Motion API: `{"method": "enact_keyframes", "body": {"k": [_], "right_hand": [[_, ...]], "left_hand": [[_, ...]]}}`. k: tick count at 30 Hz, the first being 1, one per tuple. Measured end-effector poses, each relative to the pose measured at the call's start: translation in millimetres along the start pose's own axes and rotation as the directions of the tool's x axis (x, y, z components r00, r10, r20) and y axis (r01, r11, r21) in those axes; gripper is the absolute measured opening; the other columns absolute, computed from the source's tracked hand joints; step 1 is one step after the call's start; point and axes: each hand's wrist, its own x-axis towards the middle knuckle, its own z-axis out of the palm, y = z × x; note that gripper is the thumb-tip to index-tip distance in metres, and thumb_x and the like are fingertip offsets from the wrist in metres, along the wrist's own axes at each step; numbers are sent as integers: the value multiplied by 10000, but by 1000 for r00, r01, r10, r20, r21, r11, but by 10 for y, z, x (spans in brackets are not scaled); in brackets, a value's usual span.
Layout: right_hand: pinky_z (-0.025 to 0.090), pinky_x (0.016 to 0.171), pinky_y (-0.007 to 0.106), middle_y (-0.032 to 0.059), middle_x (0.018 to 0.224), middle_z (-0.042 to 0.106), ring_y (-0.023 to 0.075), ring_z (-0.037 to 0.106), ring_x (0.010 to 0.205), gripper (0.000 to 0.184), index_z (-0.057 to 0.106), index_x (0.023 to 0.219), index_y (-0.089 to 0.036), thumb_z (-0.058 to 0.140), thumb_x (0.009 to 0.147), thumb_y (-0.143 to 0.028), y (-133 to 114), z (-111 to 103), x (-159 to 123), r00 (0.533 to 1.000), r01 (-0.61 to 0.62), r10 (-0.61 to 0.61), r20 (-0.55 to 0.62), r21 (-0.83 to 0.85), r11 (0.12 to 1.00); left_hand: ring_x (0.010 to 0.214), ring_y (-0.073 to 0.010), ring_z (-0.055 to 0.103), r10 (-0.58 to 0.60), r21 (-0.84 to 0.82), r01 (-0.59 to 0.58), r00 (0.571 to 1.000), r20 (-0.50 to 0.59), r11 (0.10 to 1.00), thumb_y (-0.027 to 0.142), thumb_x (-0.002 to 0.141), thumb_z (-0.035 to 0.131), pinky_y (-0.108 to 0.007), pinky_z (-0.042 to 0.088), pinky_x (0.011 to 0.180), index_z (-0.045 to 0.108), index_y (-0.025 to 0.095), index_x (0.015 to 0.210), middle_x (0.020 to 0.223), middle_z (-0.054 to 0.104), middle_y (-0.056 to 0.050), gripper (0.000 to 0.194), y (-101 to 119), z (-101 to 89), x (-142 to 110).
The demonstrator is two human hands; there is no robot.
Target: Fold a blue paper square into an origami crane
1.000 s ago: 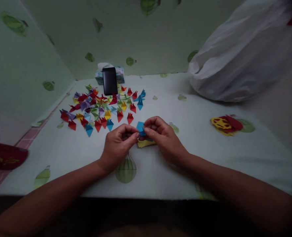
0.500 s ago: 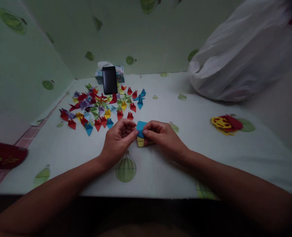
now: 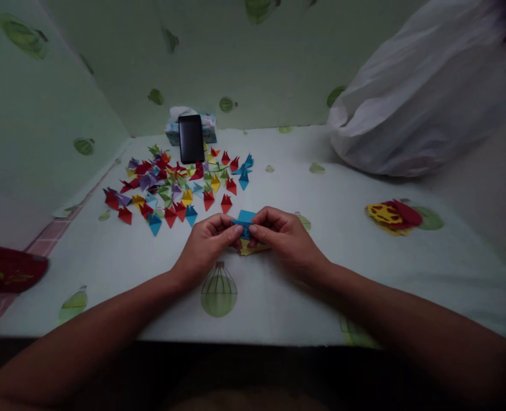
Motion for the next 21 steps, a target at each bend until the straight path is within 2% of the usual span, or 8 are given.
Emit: {"method": "enact_keyframes", "body": {"k": [10,16,21], "right_hand": [[535,693,299,-1,695,650,130,619,655,240,594,737,-187,735,804,-370,0,-17,3,997,-79,78,-4,-55,995],[532,678,292,-13,680,623,122,598,641,256,604,724,-184,758,781,-380,4,-28,20,998,-67,65,-23,-65,996],[509,637,267,-28,666,590,105,575,612,265,603,716,-181,761,775,-385,0,-37,35,997,-75,76,11,-54,996]], "left_hand": [[595,-118,615,-9,114,11,1000,-12,993,323,778,793,-245,494,615,698,156,761,628,678,4,193,86,-15,13],[567,-123,613,-1,168,4,1000,-17,986,320,746,810,-247,497,597,684,162,759,594,668,12,203,113,-13,22],[533,-103,569,4,195,-9,1000,24,981,321,763,778,-227,465,563,669,162,738,575,636,24,195,129,-35,48]]}}
